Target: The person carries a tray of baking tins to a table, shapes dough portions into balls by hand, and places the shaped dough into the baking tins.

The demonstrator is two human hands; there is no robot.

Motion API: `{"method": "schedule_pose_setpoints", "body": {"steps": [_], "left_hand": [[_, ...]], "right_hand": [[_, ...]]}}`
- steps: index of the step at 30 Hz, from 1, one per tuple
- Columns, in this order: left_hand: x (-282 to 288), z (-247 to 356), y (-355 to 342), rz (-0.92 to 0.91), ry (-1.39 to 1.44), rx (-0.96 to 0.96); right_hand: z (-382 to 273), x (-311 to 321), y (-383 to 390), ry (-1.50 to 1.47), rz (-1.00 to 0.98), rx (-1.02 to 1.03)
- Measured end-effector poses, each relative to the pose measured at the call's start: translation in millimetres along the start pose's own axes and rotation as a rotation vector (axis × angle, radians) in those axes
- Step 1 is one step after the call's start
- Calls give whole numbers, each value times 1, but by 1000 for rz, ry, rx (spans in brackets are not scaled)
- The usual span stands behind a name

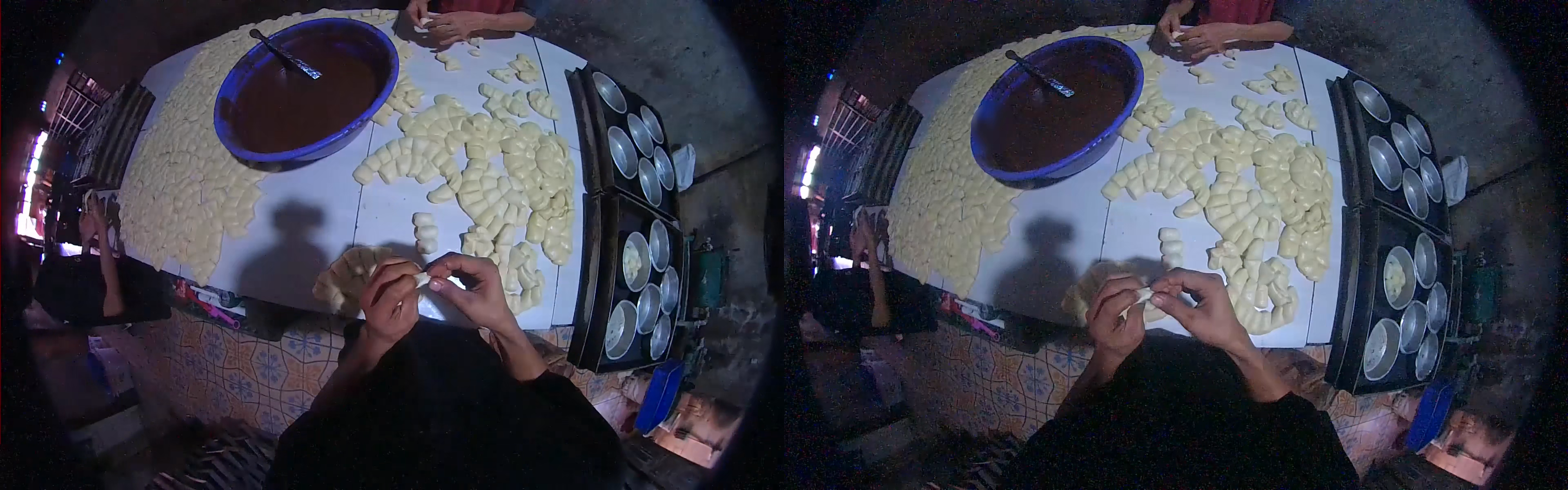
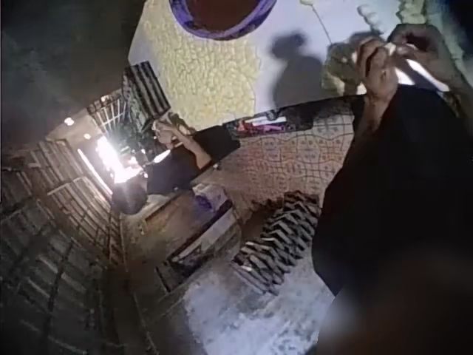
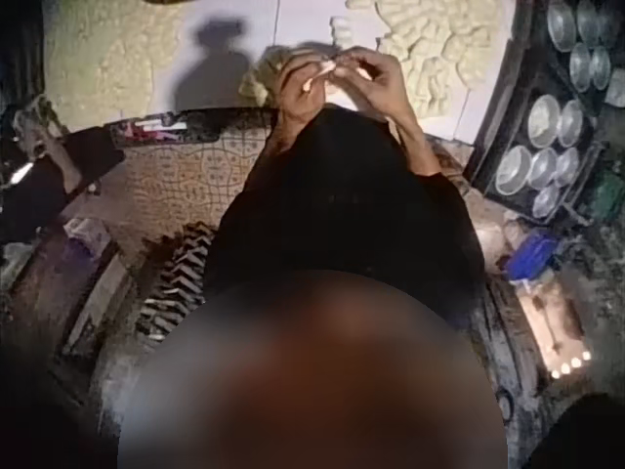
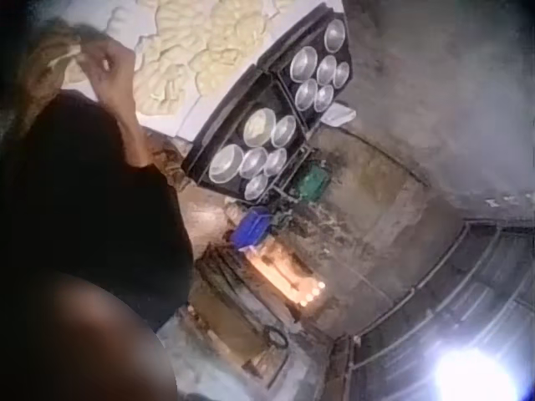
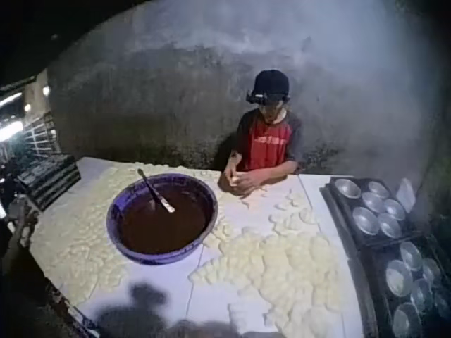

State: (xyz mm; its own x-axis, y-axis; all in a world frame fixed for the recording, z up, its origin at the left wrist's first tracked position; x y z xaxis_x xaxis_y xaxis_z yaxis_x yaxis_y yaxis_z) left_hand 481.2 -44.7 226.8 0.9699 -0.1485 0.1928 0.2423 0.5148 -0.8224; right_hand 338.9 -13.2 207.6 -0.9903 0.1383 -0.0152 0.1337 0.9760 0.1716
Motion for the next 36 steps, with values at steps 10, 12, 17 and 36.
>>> {"method": "schedule_pose_setpoints", "body": {"steps": [10,12,17,36], "left_hand": [[-4,-9,20,5,35,198],[2,-30,43,183,56,463],[-4,-82,59,469,788,1013],[-54,-74,54,244,955,1000]], "right_hand": [[3,-10,-6,80,-59,109],[8,-13,-3,75,-67,122],[52,25,17,-40,44,-116],[42,-4,-26,86,221,72]]}}
Point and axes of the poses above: each hand's wrist, its own y-axis away from the middle knuckle, its own x-axis out of the back of the hand, z = x × y, the point moved 7 cm from there along -y, towards the middle knuckle, and after that the axes turned 8 degrees about -x, right-handed, at the moved point
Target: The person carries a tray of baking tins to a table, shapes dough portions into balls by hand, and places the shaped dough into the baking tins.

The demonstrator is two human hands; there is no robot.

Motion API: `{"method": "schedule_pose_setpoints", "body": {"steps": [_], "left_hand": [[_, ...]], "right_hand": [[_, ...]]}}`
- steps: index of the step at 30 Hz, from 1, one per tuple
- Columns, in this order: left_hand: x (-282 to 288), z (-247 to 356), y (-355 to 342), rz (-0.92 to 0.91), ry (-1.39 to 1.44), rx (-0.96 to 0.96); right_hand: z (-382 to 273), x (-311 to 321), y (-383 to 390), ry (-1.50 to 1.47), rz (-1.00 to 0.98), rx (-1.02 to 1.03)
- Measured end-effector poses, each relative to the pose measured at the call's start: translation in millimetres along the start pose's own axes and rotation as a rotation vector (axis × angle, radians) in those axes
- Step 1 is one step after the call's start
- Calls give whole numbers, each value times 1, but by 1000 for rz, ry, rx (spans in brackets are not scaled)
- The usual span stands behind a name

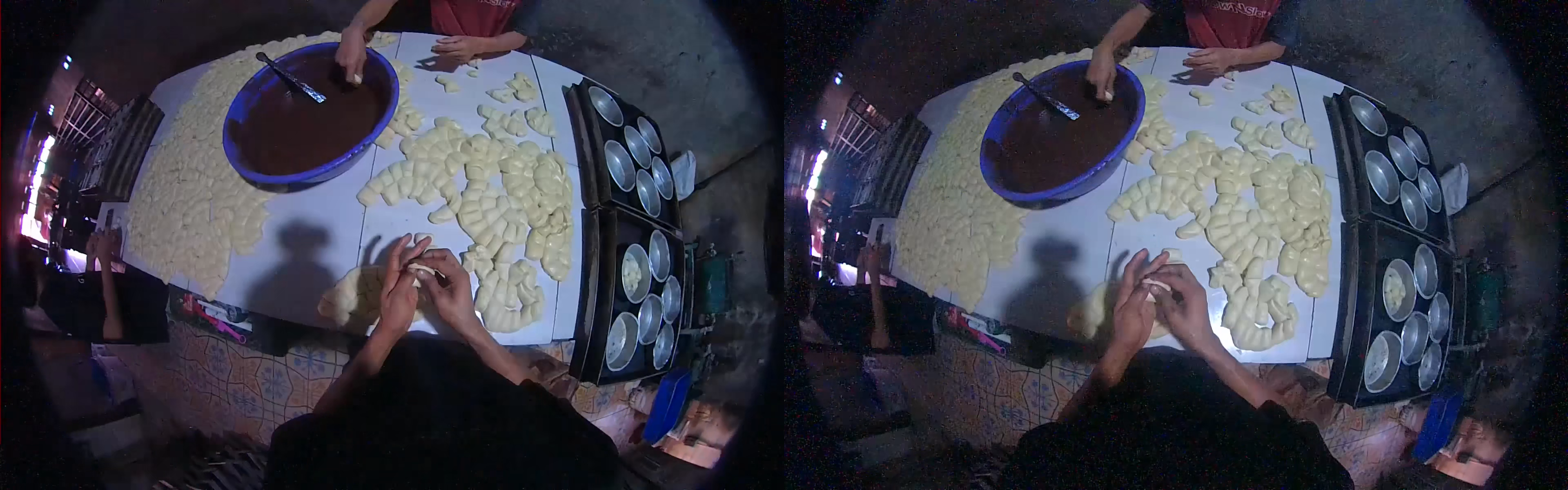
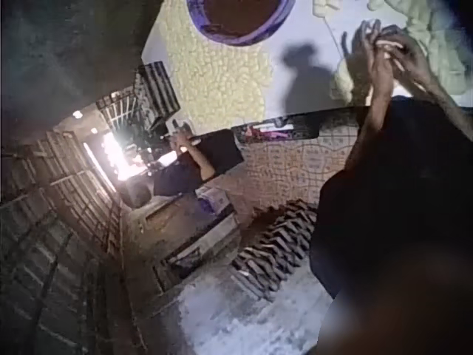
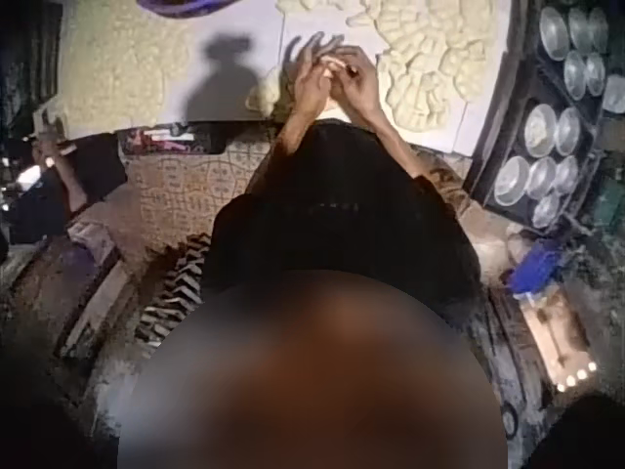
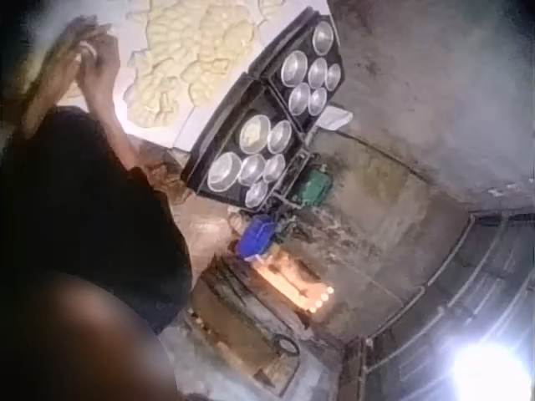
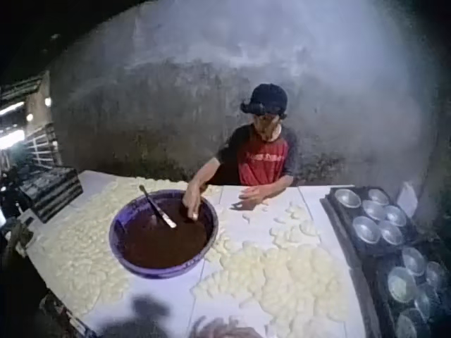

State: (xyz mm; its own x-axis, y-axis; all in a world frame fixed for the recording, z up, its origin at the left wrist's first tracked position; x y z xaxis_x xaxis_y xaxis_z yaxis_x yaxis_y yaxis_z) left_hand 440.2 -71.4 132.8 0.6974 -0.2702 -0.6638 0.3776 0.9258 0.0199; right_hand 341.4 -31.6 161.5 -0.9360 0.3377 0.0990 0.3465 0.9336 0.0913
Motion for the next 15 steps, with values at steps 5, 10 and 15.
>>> {"method": "schedule_pose_setpoints", "body": {"steps": [5,10,15], "left_hand": [[22,27,4,84,-509,-156],[15,37,13,103,-709,-240],[20,-9,12,162,586,337]], "right_hand": [[-28,-4,-10,30,84,106],[-44,2,-30,169,15,314],[-26,-31,-21,267,-324,522]]}}
Point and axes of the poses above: each hand's wrist, its own y-axis away from the middle knuckle, its own x-axis out of the back of the hand, z = x × y, the point moved 7 cm from there along -y, towards the middle knuckle, and after that the axes turned 8 degrees about -x, right-handed, at the moved point
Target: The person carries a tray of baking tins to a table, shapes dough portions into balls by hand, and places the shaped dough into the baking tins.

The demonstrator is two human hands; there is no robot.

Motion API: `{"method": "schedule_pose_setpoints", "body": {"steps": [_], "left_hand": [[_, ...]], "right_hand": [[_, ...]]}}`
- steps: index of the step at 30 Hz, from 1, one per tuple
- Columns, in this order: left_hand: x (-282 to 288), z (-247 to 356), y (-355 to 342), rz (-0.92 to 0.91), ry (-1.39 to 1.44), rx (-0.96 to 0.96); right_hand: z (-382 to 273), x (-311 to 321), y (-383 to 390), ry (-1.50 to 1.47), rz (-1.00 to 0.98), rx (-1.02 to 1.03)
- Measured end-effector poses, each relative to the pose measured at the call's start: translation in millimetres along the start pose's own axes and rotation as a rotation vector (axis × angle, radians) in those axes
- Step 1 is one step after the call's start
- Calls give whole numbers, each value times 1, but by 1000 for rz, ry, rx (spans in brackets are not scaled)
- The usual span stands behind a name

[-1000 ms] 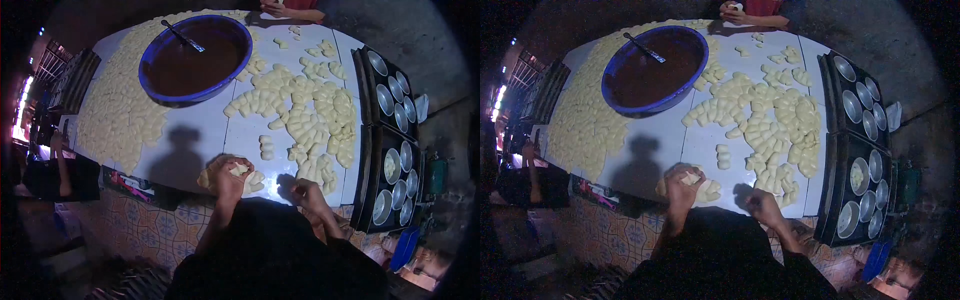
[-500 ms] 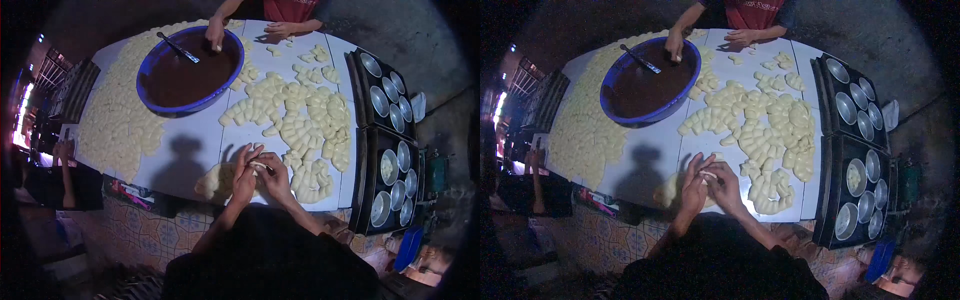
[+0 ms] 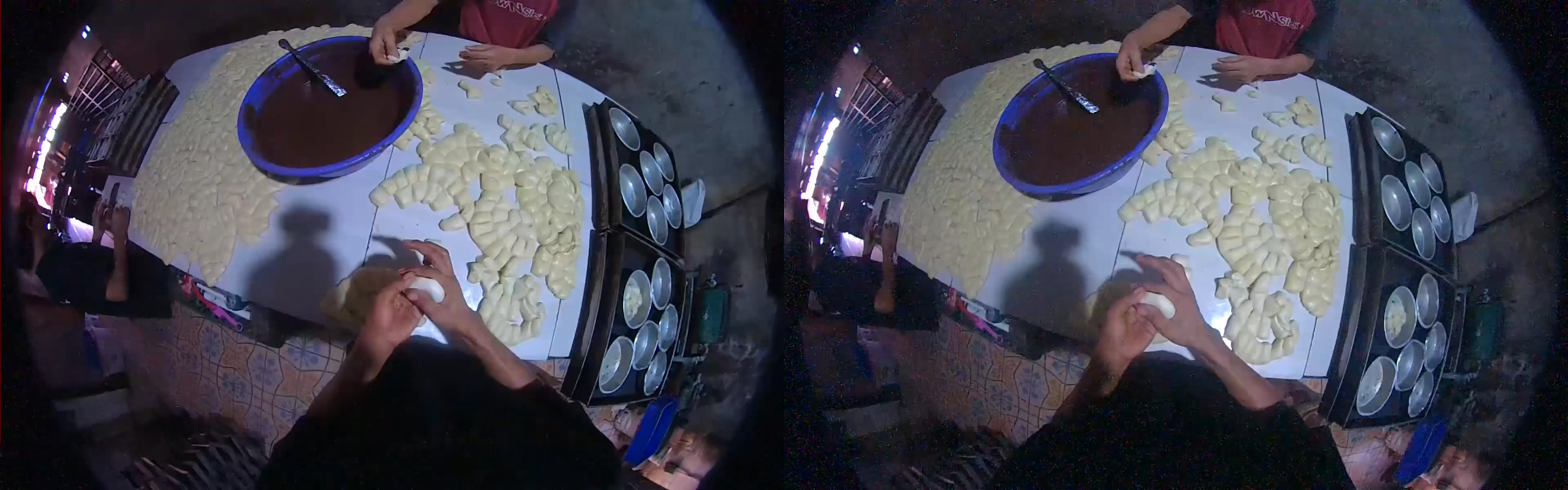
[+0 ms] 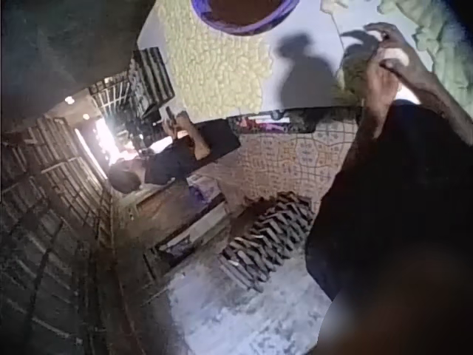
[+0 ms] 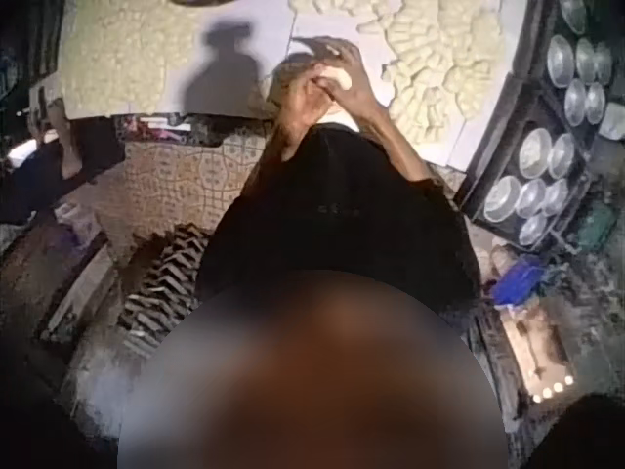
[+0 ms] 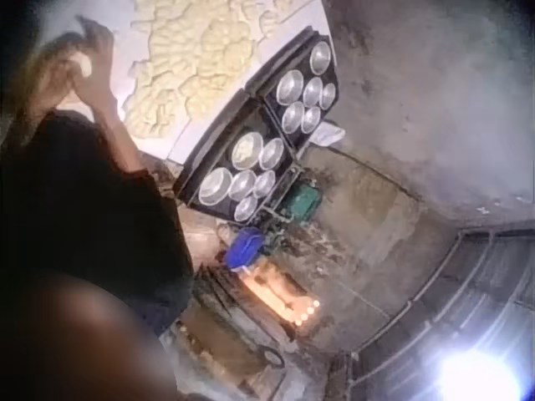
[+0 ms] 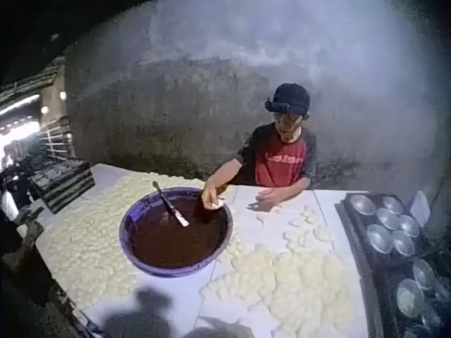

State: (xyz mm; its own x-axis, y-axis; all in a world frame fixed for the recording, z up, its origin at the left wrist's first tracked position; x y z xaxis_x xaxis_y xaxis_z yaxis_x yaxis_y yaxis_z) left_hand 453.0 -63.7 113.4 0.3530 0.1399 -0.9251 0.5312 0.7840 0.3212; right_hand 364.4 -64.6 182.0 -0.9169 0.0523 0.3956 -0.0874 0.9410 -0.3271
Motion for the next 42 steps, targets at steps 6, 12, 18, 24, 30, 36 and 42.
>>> {"method": "schedule_pose_setpoints", "body": {"steps": [6,12,18,24,30,36,42], "left_hand": [[-54,8,-24,-235,-111,10],[-54,29,-68,-256,-1054,-332],[-63,16,-57,-241,-1179,-539],[-32,25,-53,45,-1286,-517],[-12,-9,-54,-146,-120,-16],[-90,15,-70,-480,203,173],[-120,158,-199,-273,-1048,-569]], "right_hand": [[53,20,8,-680,61,-444],[62,43,8,-888,229,-533],[61,59,17,-378,539,-492],[64,68,-6,-155,469,-419],[43,27,-22,-240,182,-201],[108,12,-3,-873,-83,-500],[92,30,-24,-712,154,-438]]}}
Point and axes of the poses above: each hand's wrist, its own y-axis away from the middle knuckle, its own x-axis out of the back of the hand, z = x × y, the point moved 7 cm from there along -y, towards the middle knuckle, and after that the axes turned 8 degrees about -x, right-handed, at the moved point
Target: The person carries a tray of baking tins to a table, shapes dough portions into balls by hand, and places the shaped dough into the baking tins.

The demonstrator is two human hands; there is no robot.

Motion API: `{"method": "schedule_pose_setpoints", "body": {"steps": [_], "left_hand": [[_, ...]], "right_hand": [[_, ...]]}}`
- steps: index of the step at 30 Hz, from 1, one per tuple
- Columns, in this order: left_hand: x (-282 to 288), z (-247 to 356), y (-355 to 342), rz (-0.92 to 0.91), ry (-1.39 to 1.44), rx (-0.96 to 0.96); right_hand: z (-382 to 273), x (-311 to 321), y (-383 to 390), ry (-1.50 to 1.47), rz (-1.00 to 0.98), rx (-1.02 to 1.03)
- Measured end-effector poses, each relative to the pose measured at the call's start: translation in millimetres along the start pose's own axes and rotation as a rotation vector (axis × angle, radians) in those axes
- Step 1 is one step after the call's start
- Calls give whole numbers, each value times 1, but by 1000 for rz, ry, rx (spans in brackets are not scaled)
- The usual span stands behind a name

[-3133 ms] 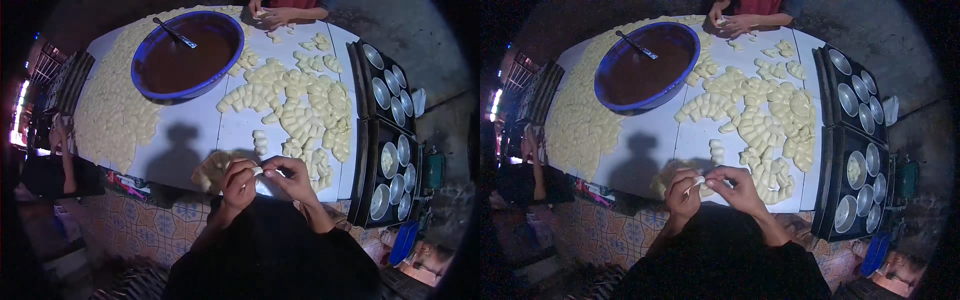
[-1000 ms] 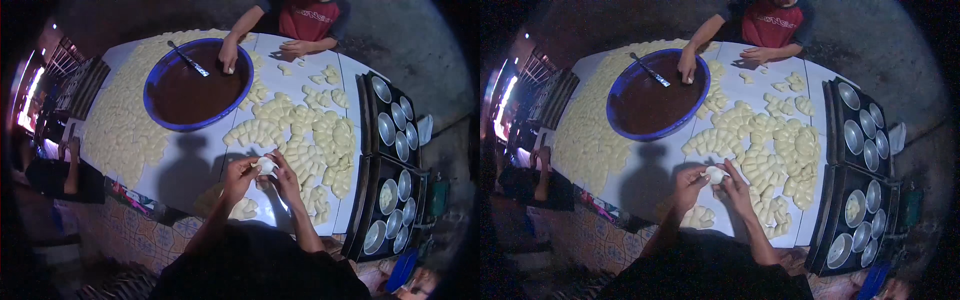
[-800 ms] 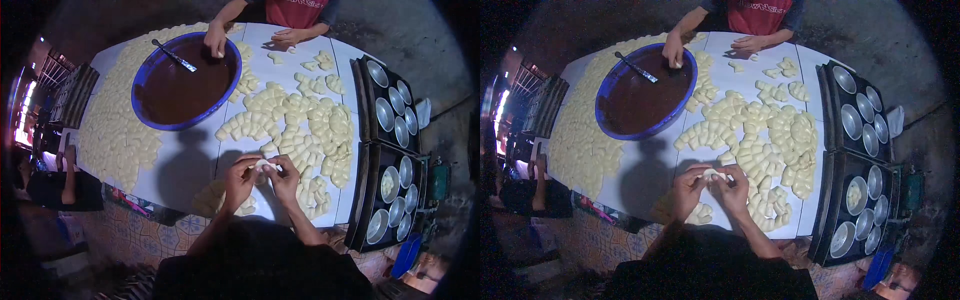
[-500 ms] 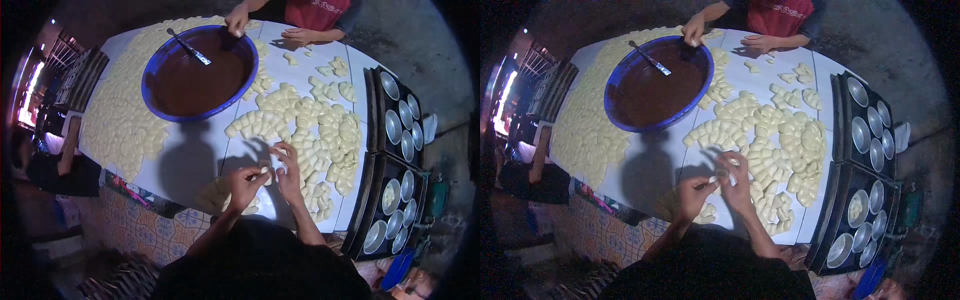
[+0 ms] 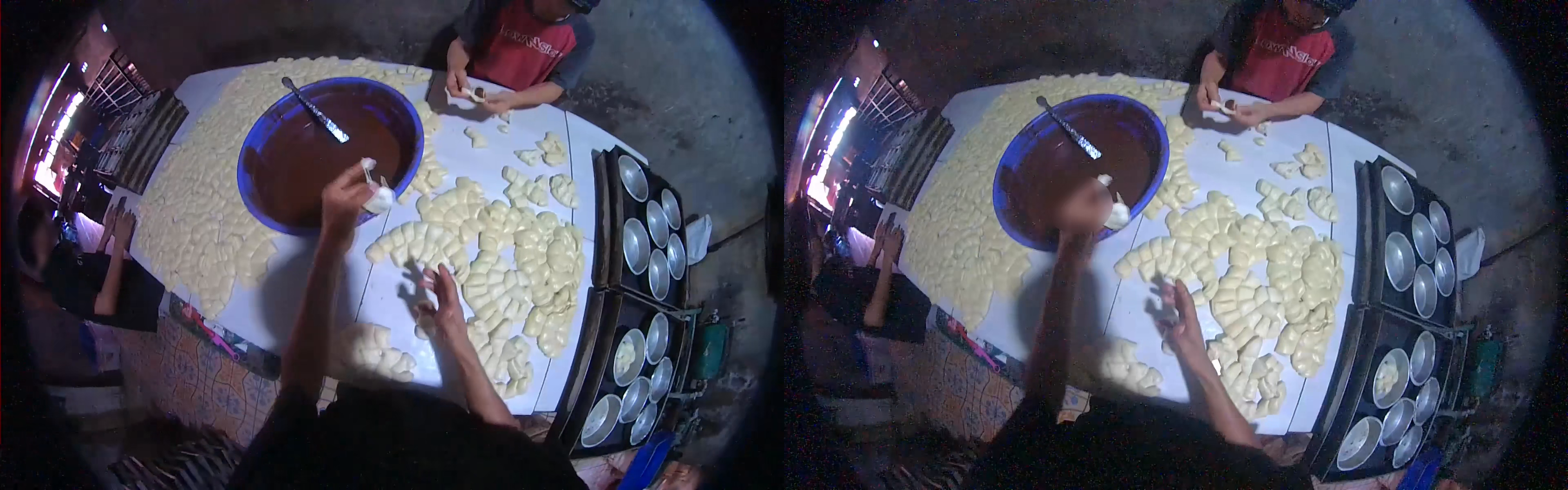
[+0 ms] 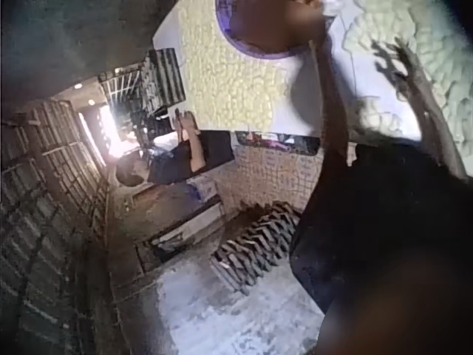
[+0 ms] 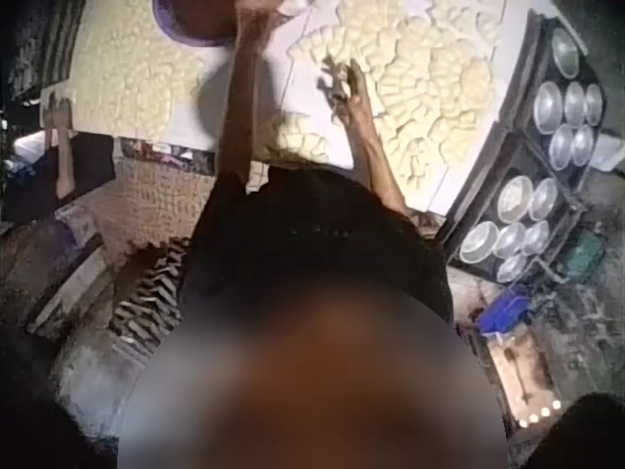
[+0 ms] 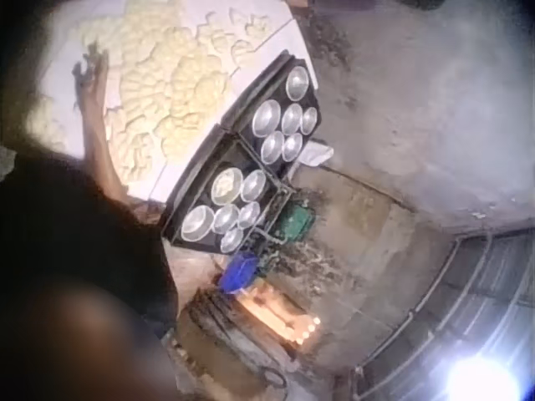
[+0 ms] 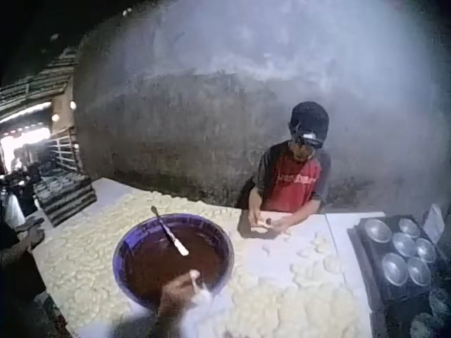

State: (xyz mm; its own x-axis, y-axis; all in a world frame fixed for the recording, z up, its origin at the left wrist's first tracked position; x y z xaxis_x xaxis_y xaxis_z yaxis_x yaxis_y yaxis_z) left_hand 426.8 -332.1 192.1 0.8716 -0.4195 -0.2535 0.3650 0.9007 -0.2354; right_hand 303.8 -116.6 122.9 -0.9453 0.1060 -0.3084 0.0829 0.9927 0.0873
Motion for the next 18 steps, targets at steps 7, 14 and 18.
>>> {"method": "schedule_pose_setpoints", "body": {"steps": [7,14,18], "left_hand": [[45,-36,-33,-302,-1101,598],[-2,-16,38,132,-314,184],[-60,-27,135,268,367,498]], "right_hand": [[4,5,5,-46,53,-6],[22,2,-10,-527,186,-150],[36,-10,-12,-750,60,-332]]}}
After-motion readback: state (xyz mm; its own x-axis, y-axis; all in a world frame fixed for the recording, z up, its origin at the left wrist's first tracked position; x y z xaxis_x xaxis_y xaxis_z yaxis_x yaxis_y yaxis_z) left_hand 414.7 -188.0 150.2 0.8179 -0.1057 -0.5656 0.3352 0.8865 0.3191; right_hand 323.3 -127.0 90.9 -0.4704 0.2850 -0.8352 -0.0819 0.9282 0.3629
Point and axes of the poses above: each hand's wrist, its own y-axis away from the middle knuckle, its own x-axis out of the back of the hand, z = x × y, the point moved 7 cm from there along -y, towards the middle knuckle, and after that the axes turned 8 degrees about -x, right-handed, at the moved point
